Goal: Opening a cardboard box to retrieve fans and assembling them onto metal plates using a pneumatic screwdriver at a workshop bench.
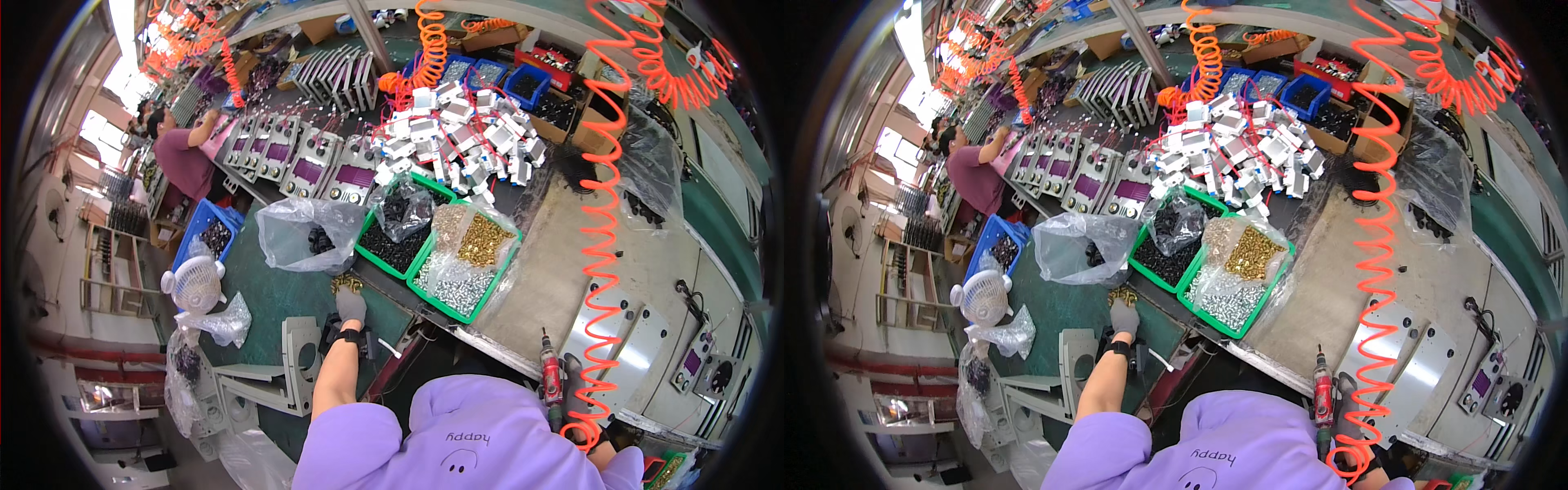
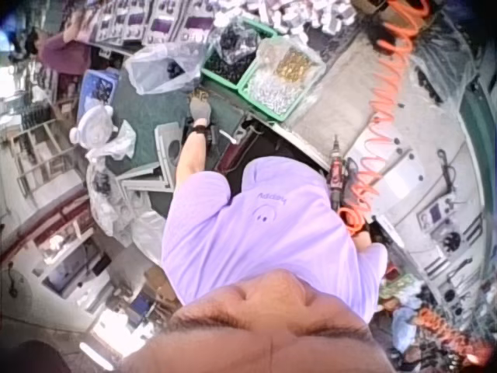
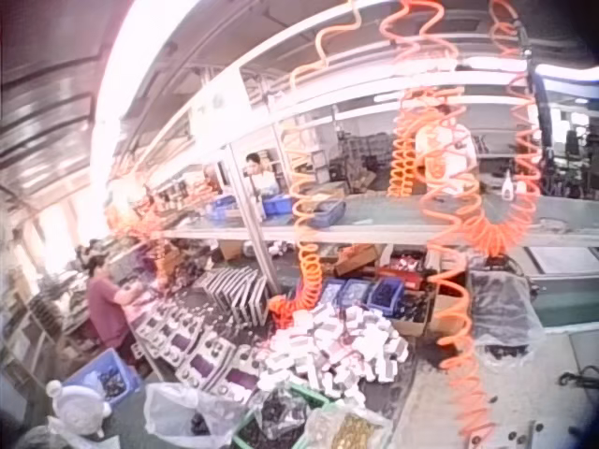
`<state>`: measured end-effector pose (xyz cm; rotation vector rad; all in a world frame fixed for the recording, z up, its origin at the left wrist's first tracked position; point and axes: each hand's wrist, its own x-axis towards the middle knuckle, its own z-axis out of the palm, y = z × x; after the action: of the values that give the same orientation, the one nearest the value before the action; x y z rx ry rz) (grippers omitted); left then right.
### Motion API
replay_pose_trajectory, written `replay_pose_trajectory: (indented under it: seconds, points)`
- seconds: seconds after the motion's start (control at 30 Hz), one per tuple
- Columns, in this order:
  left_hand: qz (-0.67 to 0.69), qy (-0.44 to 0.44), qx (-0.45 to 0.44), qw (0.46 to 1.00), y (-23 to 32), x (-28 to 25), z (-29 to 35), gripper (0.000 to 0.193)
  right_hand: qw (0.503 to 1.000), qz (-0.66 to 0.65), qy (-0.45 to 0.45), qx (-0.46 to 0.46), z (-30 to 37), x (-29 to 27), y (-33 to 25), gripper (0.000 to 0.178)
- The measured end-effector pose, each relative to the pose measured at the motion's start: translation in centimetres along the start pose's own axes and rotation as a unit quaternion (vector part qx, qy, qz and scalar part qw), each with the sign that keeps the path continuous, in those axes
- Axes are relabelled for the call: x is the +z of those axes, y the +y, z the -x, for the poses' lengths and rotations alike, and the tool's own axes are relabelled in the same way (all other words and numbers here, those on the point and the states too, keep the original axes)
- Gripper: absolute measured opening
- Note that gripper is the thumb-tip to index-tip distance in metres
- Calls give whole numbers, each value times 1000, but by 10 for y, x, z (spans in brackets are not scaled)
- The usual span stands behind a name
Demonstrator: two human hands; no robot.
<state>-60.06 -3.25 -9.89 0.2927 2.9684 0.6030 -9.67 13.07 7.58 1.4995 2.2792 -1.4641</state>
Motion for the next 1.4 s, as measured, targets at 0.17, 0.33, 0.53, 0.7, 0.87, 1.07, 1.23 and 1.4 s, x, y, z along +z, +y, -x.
replay_pose_trajectory:
  seconds: [0.17, 0.33, 0.53, 0.7, 0.87, 1.07, 1.23, 1.4]
  points:
    - [87, -114, -78, 987, -16, 2, -12, 23, 999, -22, -20, 18, -4, 5, -10, 53]
    - [334, -135, -137, 923, -22, -10, -12, 11, 997, -54, -42, 32, -1, 17, -21, 53]
    - [770, -236, -197, 559, -15, -40, -5, 16, 989, -115, -67, 69, 10, 31, -32, 53]
    - [707, -485, -103, 504, 23, -52, 30, 26, 968, -204, -101, 103, 34, 32, -33, 53]
    - [552, -622, -84, 550, 89, -37, 111, 25, 900, -383, -156, 141, 70, 38, -19, 53]
    - [419, -776, -48, 468, 143, 1, 237, 24, 768, -583, -174, 199, 104, 59, 13, 53]
    - [375, -797, -77, 467, 159, 25, 341, 24, 795, -596, -36, 108, 143, 92, 56, 55]
    - [313, -808, -101, 488, 155, 36, 415, 25, 883, -458, 86, 60, 176, 133, 112, 65]
